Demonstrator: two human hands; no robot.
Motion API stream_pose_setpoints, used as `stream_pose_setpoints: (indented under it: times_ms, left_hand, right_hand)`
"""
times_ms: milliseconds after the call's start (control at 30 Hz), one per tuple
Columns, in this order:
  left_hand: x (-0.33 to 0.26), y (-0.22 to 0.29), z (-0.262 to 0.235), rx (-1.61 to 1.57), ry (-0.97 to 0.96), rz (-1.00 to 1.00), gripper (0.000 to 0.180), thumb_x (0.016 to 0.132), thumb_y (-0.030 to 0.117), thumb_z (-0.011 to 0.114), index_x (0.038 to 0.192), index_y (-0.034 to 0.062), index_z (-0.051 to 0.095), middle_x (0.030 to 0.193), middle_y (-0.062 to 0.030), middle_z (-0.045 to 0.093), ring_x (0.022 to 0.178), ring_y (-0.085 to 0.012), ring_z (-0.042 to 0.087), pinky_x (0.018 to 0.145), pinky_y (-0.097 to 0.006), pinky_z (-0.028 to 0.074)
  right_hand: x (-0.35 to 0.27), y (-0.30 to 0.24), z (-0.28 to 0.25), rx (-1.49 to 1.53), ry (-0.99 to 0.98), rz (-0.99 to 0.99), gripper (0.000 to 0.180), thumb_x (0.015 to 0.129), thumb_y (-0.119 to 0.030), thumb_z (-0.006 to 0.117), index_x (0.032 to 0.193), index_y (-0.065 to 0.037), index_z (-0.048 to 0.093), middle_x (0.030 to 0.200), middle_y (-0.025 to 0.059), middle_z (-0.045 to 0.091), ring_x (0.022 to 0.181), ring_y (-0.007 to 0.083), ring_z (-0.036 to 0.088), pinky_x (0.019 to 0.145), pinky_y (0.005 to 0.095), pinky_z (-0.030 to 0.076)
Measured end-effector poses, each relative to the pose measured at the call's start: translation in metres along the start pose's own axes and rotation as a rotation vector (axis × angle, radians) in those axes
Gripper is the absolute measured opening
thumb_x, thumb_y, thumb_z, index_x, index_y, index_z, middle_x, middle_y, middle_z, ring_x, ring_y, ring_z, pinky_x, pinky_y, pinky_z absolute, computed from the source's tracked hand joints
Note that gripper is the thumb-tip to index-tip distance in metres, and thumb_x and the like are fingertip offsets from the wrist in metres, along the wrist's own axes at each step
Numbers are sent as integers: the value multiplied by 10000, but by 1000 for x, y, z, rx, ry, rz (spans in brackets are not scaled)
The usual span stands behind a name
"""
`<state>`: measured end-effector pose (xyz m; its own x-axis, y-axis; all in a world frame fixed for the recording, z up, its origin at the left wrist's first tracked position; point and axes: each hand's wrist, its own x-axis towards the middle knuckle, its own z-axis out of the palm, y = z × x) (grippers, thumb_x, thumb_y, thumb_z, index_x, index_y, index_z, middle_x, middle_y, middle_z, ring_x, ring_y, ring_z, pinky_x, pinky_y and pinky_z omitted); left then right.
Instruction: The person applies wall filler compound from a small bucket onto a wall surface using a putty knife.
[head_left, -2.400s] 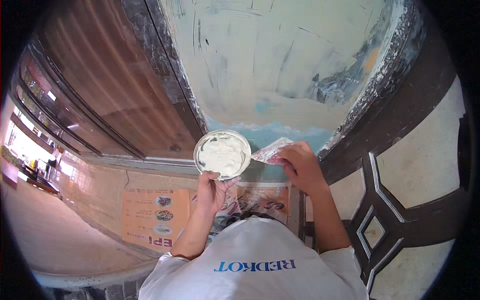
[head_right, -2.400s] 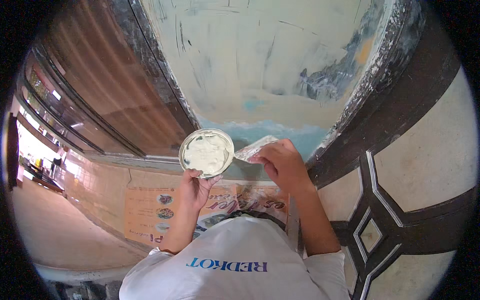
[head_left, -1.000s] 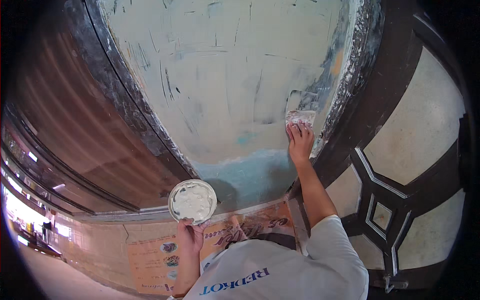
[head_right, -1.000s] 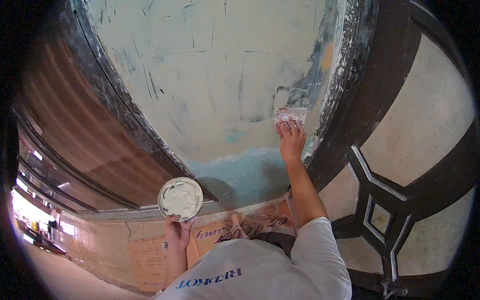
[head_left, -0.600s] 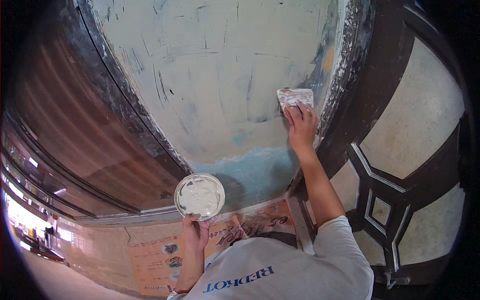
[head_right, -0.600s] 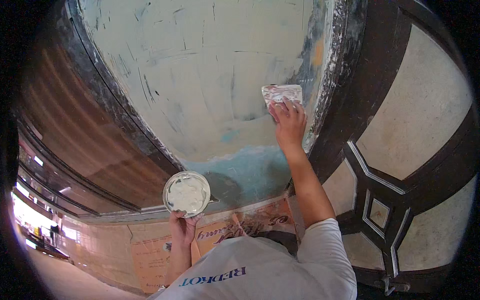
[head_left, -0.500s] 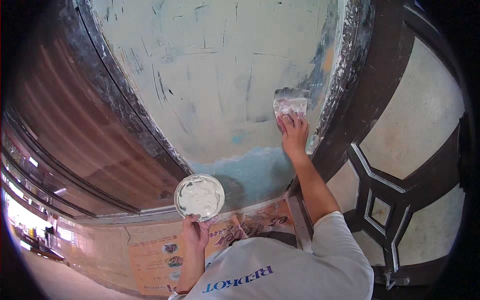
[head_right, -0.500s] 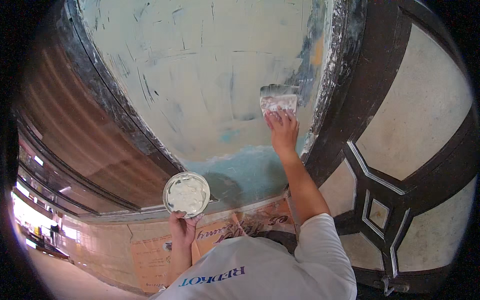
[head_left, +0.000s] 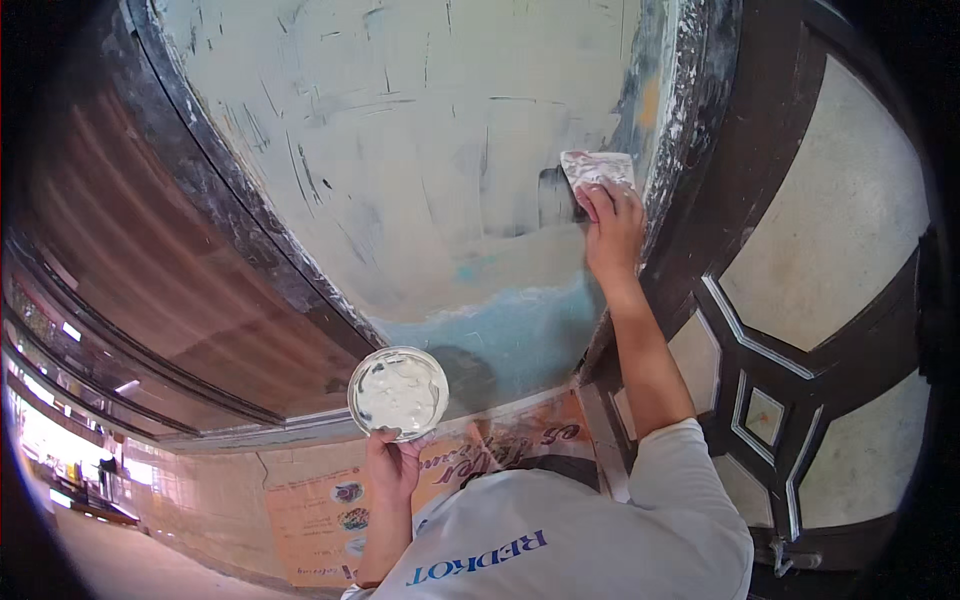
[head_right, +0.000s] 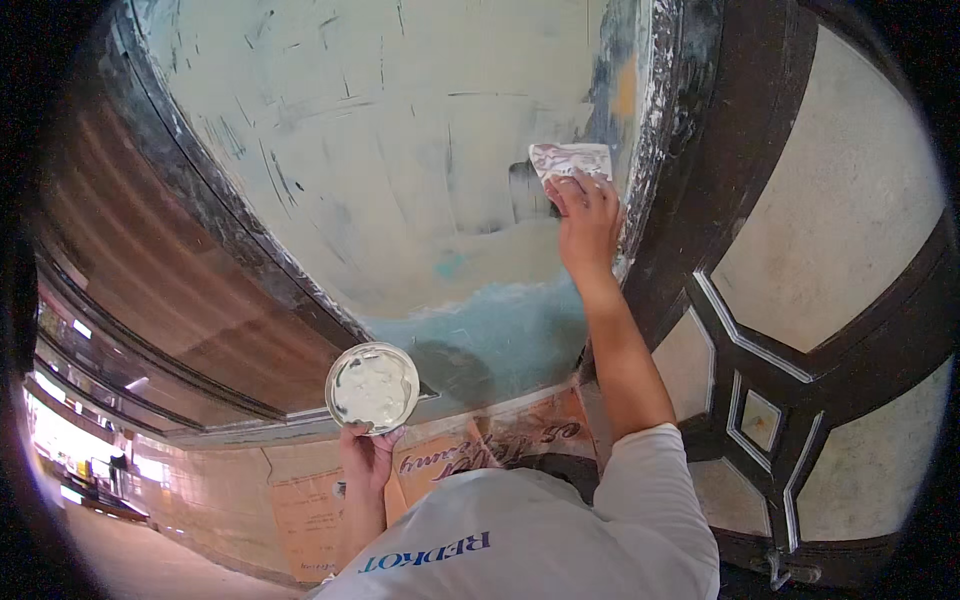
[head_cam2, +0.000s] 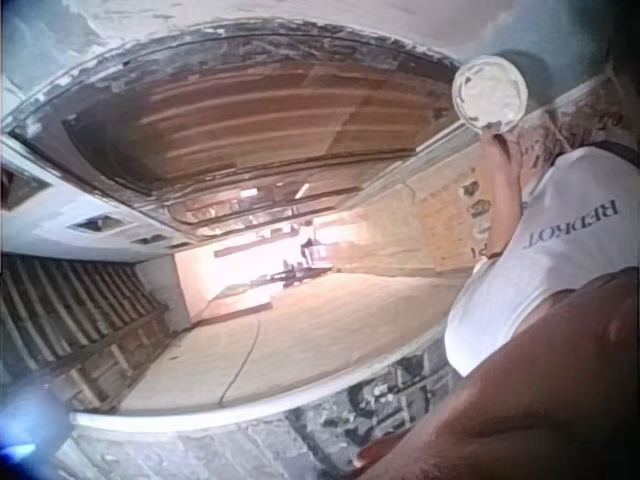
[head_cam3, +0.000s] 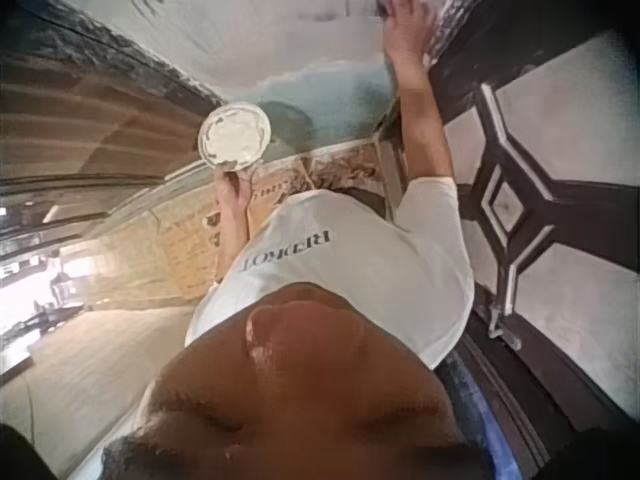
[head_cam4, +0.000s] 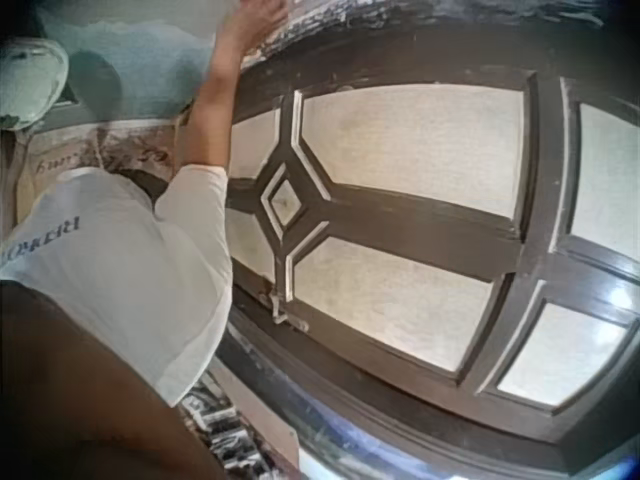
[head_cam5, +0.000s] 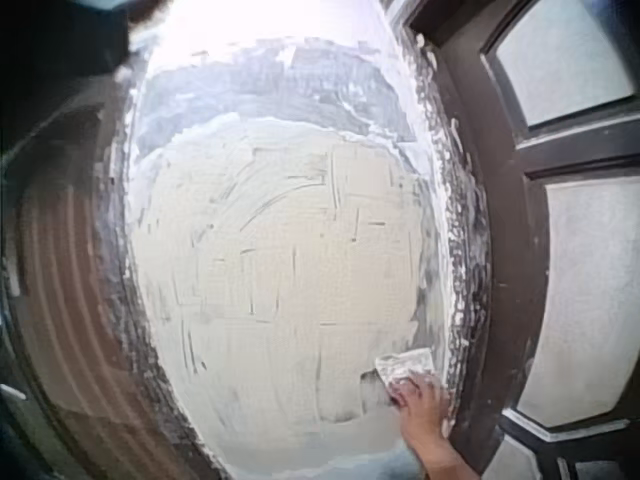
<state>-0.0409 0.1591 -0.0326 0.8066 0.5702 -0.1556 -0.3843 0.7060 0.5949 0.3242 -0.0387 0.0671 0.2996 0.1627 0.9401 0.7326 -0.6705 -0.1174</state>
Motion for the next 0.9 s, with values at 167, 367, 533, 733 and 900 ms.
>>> stream_pose_setpoints:
  times_ms: [167, 367, 533, 733, 900]
  left_hand:
    - [-2, -5, 0, 4, 14, 7, 617, 764, 133, 549, 1353, 36, 391, 1282, -179, 535, 1088, -336, 604, 794, -468, 598]
    - [-1, -6, -3, 44, 21, 17, 623, 760, 128, 531, 1354, 22, 378, 1304, -168, 523, 1107, -325, 597, 798, -473, 586]
    - [4, -9, -5, 18, 4, 1, 612, 763, 130, 533, 1348, 27, 385, 1289, -169, 532, 1093, -326, 603, 799, -470, 592]
    - [6, -10, -7, 39, 9, -25, 601, 769, 140, 541, 1342, 34, 396, 1282, -164, 539, 1085, -320, 608, 799, -461, 594]
    - [6, -5, -17, 32, 74, -29, 595, 774, 143, 546, 1343, 45, 399, 1284, -156, 535, 1096, -318, 601, 782, -450, 605]
  right_hand:
    - [-132, 24, 35, -21, -228, 144, 359, 795, -47, 608, 1134, -162, 634, 1250, 94, 558, 1162, 381, 477, 968, 492, 384]
    - [-184, 35, 6, 207, -263, 601, 345, 884, -9, 456, 1217, -4, 548, 1210, 197, 584, 1148, 360, 531, 989, 425, 403]
    - [-127, 32, -9, 362, -10, 645, 341, 967, -121, 413, 1257, 32, 511, 1204, 227, 597, 1132, 369, 575, 932, 394, 458]
    - [-97, 30, 8, 194, 70, 541, 353, 927, -84, 453, 1250, 43, 519, 1198, 243, 573, 1107, 397, 552, 953, 418, 432]
    - [-85, -16, 43, 147, 27, 435, 436, 823, -41, 535, 1254, 26, 536, 1135, 197, 564, 1047, 379, 529, 929, 437, 416]
